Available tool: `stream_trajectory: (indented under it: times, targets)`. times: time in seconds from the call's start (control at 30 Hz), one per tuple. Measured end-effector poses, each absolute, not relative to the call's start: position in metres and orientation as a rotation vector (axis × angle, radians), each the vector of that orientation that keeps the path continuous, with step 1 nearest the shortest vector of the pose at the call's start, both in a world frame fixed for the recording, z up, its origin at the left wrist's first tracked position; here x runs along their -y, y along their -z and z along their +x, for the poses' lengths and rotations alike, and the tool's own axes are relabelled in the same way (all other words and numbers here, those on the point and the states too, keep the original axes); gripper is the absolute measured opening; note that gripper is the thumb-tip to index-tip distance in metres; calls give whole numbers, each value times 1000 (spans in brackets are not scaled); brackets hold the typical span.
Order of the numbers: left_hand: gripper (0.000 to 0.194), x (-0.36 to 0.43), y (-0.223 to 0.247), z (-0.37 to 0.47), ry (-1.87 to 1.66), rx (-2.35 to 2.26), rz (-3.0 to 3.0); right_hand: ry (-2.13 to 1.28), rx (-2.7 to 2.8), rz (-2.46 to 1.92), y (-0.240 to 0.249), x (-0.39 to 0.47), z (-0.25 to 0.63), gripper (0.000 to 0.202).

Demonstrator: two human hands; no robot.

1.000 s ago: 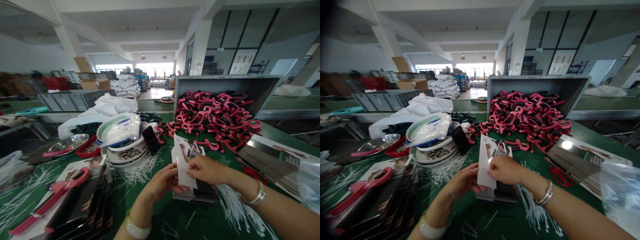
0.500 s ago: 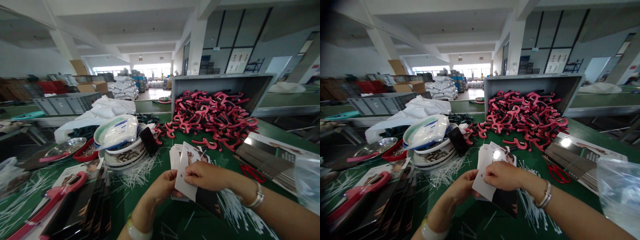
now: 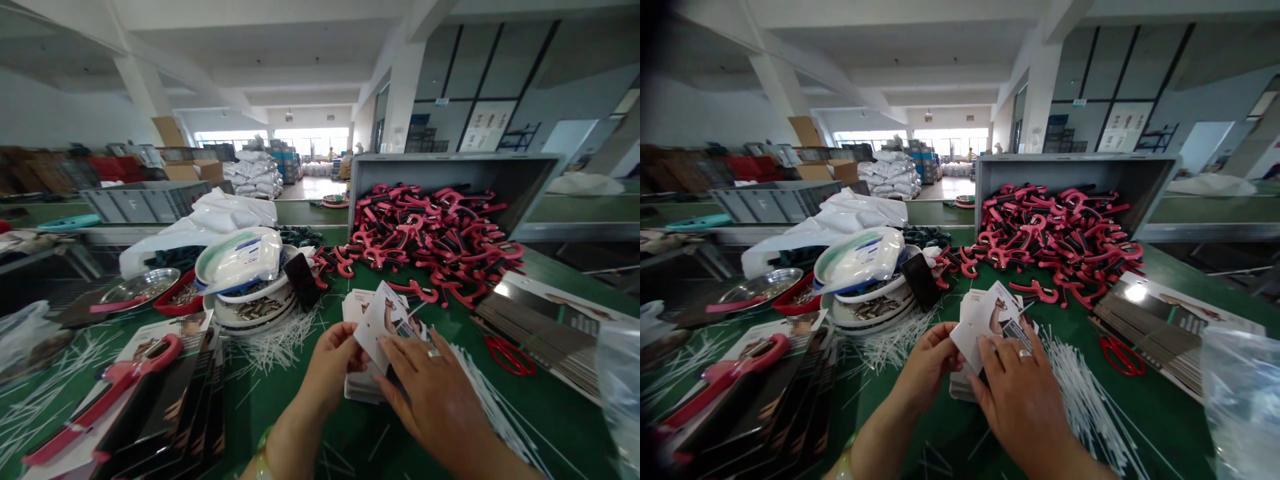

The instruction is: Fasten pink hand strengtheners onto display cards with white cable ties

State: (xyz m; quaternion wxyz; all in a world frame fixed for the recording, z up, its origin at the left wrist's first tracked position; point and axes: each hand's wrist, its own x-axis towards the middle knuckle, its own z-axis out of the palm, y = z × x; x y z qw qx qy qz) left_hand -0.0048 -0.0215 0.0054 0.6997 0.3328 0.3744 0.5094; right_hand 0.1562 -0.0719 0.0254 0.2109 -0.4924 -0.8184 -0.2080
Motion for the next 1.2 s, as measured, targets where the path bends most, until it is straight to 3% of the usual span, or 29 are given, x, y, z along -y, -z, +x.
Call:
stream_trajectory:
  times: [0.17, 0.53, 0.83, 1.2]
  targets:
    - [44, 26, -18, -11, -1217, -782, 711, 579, 2135, -1407, -14, 65, 166, 34]
    - [38, 4, -2, 28, -1334, -597, 919, 472, 1996, -1264, -2, 58, 189, 28]
    - [50, 5, 3, 50, -913, -555, 854, 479, 1844, -1134, 11, 58, 208, 25]
    - [47, -3, -8, 48, -859, -572, 885, 476, 1952, -1061, 12, 63, 216, 25]
